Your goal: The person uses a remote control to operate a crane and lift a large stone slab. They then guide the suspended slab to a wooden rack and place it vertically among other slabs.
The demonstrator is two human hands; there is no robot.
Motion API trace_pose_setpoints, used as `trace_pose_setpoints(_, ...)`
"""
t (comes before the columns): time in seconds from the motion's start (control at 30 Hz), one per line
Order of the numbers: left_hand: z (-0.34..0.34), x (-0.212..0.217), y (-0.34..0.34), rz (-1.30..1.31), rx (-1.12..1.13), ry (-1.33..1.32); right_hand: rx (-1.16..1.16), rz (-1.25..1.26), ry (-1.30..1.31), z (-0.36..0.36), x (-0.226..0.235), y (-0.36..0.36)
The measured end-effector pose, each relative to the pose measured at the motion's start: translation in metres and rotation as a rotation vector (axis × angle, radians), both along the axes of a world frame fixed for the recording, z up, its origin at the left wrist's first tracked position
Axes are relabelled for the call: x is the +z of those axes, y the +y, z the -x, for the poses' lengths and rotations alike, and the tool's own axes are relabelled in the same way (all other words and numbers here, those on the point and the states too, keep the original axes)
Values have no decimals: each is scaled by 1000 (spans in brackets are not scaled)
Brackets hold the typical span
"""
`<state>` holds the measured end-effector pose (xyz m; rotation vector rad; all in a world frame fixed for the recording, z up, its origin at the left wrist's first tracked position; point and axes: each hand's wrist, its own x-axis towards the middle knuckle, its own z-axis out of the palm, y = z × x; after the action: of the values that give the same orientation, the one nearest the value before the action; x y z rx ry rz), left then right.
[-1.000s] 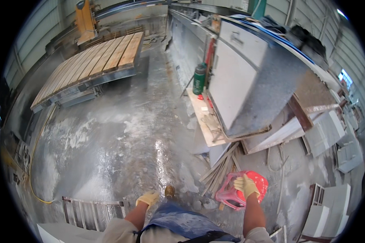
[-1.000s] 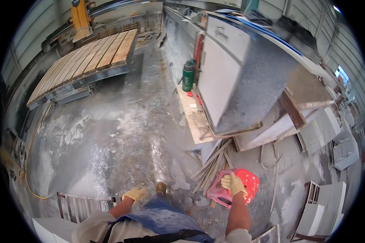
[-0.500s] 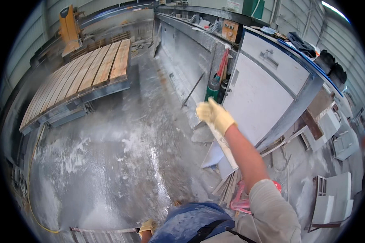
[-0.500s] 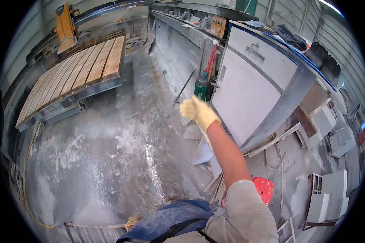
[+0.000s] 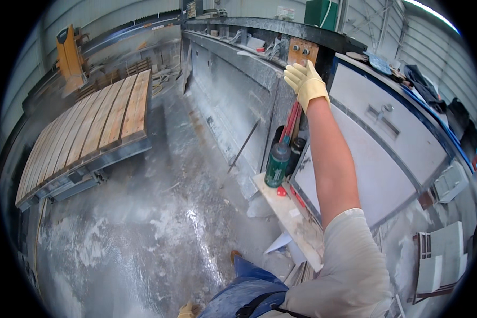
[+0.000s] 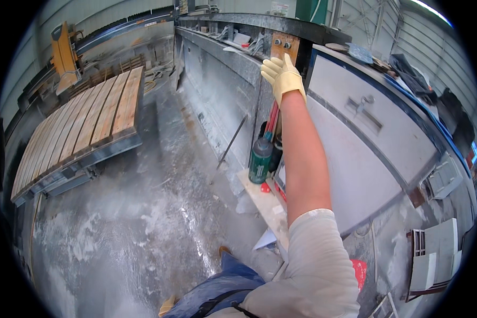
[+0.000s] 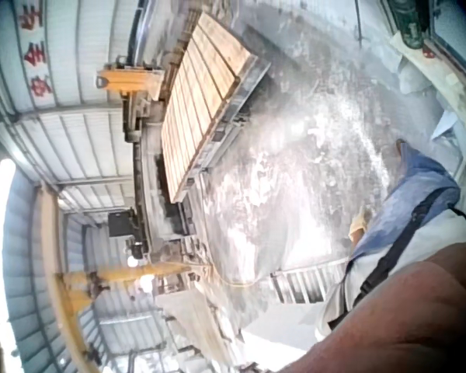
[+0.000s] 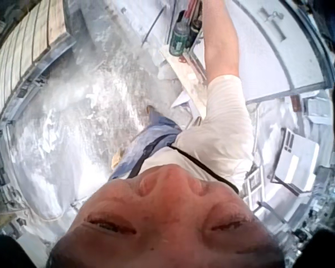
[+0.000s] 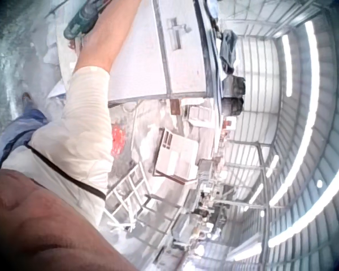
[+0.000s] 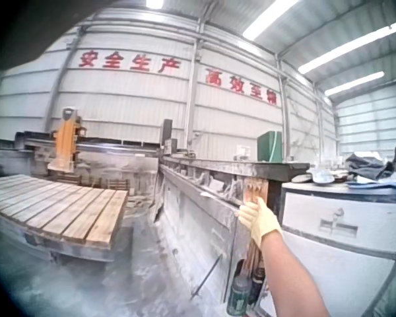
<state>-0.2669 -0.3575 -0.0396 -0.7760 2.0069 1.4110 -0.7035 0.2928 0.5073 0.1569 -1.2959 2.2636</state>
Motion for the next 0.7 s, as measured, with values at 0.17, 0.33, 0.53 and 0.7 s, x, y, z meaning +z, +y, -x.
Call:
trace_pose_setpoints(0.17, 93, 46, 16, 275, -191, 43, -141, 106, 18, 85, 15, 49)
trace_pose_setpoints(0.33, 169, 122, 43, 561, -475, 209, -136, -156, 110, 177, 28, 82)
trace_pose_setpoints(0.53, 264, 126, 44, 534, -587, 314, -1061, -1901, -551, 158, 35, 172)
trace_pose_setpoints(0.7, 330, 23, 16, 117, -120, 219, -1265, -2389, -1110, 152, 61, 143)
